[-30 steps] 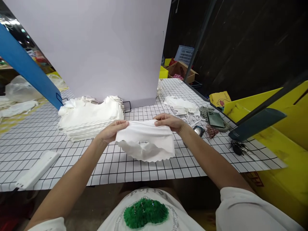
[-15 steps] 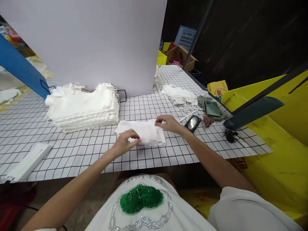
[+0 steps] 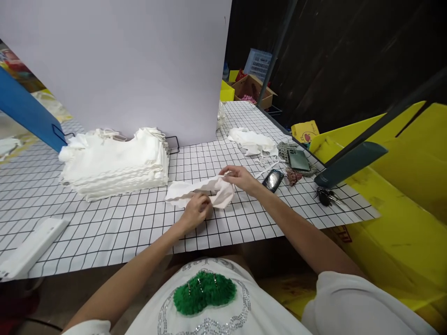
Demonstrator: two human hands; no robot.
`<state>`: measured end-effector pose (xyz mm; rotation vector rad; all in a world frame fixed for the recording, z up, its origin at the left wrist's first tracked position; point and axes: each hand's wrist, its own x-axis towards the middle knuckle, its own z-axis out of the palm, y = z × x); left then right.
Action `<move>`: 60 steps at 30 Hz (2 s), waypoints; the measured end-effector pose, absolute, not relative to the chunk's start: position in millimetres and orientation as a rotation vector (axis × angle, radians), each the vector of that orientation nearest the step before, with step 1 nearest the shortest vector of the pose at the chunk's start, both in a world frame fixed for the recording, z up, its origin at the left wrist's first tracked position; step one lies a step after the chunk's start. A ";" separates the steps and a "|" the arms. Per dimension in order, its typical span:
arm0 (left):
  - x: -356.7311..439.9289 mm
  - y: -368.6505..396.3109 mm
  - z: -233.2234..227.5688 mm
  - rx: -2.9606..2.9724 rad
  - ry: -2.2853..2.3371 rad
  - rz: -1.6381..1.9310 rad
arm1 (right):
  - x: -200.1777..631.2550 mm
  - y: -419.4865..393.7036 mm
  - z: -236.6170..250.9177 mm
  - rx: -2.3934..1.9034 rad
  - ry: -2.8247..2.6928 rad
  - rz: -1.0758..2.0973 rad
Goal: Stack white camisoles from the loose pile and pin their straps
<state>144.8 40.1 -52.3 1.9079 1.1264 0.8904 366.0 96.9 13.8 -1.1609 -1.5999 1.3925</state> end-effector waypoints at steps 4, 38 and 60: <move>130.8 49.4 -11.7 1.197 1.023 0.880 | 371.2 99.2 45.6 -0.969 -1.528 1.577; 10.9 95.9 206.2 1.548 1.056 0.944 | 407.4 122.4 208.3 -0.730 -1.627 1.241; 7.6 89.5 206.0 1.605 0.940 0.940 | 418.1 105.8 207.7 -0.979 -2.062 1.275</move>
